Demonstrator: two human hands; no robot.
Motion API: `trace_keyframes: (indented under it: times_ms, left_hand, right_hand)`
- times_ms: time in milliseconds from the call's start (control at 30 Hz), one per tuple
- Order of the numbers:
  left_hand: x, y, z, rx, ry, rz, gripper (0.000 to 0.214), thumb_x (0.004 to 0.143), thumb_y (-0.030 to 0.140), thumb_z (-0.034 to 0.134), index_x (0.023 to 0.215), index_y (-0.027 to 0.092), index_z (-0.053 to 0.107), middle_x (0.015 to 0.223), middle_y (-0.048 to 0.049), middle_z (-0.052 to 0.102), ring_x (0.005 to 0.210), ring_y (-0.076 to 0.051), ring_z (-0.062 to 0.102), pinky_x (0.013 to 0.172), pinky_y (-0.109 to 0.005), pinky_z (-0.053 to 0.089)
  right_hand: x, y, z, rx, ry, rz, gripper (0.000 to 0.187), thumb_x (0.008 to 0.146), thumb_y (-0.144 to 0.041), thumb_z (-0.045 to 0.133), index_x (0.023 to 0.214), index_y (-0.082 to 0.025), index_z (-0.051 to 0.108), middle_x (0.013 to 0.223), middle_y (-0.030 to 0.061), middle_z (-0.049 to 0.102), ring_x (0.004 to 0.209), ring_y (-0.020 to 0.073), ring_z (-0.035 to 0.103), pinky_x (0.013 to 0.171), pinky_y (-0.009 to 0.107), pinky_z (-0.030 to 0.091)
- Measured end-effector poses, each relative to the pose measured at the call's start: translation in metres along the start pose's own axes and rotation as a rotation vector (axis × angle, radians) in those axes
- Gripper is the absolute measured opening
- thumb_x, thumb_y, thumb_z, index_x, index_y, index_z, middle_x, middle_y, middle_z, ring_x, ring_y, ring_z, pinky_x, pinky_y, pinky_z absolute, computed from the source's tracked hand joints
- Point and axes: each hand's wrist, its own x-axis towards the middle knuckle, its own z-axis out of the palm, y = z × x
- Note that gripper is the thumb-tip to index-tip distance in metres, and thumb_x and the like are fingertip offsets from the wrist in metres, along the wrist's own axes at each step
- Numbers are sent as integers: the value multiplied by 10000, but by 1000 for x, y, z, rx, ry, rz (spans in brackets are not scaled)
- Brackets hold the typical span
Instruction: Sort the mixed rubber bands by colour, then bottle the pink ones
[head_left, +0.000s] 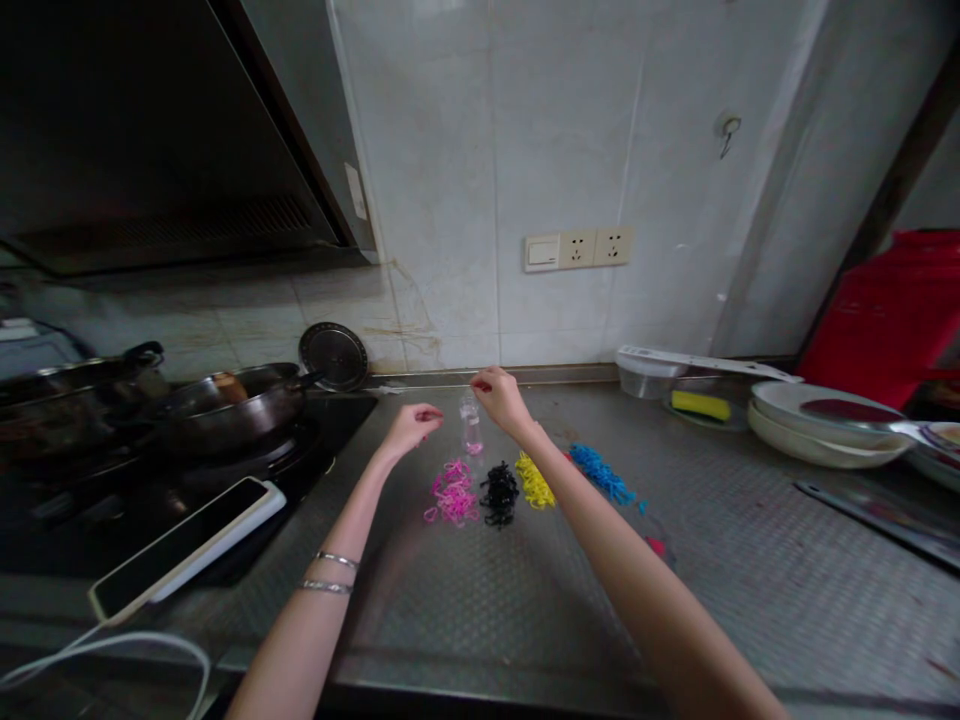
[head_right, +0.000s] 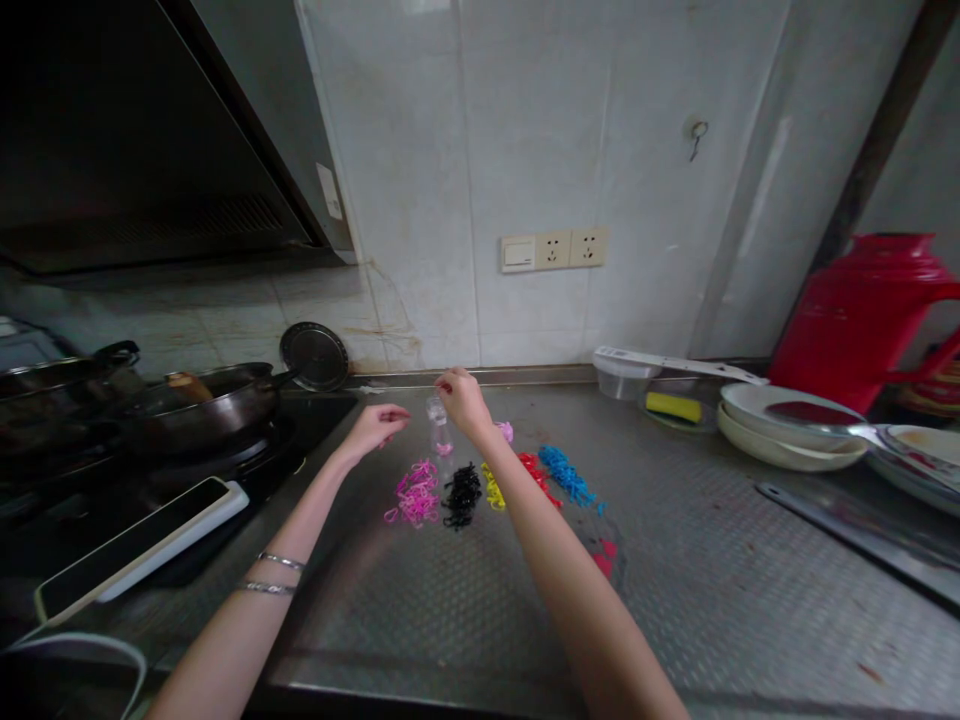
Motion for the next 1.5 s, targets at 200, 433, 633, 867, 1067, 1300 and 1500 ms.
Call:
trace_keyframes:
  times_ms: [200, 433, 633, 867, 1067, 1300, 1500]
  left_hand:
    - [-16, -11, 3, -41, 8, -101, 331, 645, 336, 566, 875, 102, 608, 476, 36, 457, 384, -54, 365, 325, -155, 231]
    - [-27, -10, 4, 9, -242, -86, 354, 610, 367, 601, 845, 105, 644, 563, -4, 572, 417, -55, 395, 366, -165, 240]
    - [-31, -11, 14, 45, -530, -2, 281, 583, 258, 620, 805, 96, 673, 743, -65, 662, 620, -121, 539, 551, -197, 388]
    - [-24, -29, 18, 65, -400, 61, 234, 611, 217, 551, 772, 93, 667, 729, -64, 663, 674, -155, 574, 634, -238, 423]
    - [-25, -30, 20, 132, -335, 61, 247, 639, 258, 507, 734, 90, 661, 700, -72, 656, 644, -164, 576, 586, -240, 416]
    - [-25, -24, 23, 172, -243, 74, 249, 651, 244, 471, 724, 90, 653, 682, -63, 645, 629, -148, 563, 588, -229, 408]
    - [-25, -23, 25, 167, -184, 97, 250, 682, 258, 464, 739, 95, 645, 644, -57, 631, 596, -140, 558, 583, -229, 408]
  right_hand:
    - [0, -1, 0, -21, -50, -23, 203, 672, -57, 477, 776, -142, 629, 777, 40, 583, 708, 110, 532, 682, 212, 408]
    - [-11, -19, -23, 34, 17, 13, 185, 712, -117, 470, 804, -139, 629, 797, 47, 594, 689, 103, 544, 675, 210, 424]
    - [-56, -28, -28, -6, -140, 75, 199, 700, -152, 499, 832, -152, 648, 786, 45, 625, 712, 123, 558, 677, 222, 422]
    - [-94, -39, -15, -140, -567, 73, 236, 684, -236, 552, 890, -186, 656, 842, 55, 641, 826, 163, 550, 748, 239, 389]
    - [-105, -49, -4, -256, -676, -34, 213, 707, -266, 541, 866, -169, 643, 840, 72, 594, 894, 180, 497, 763, 250, 379]
    - [-109, -54, 5, -291, -710, -84, 192, 748, -144, 469, 858, -146, 627, 844, 82, 582, 942, 181, 472, 804, 258, 364]
    - [-107, -52, 4, -215, -611, -46, 205, 738, -103, 471, 828, -169, 643, 832, 66, 607, 911, 168, 501, 792, 247, 375]
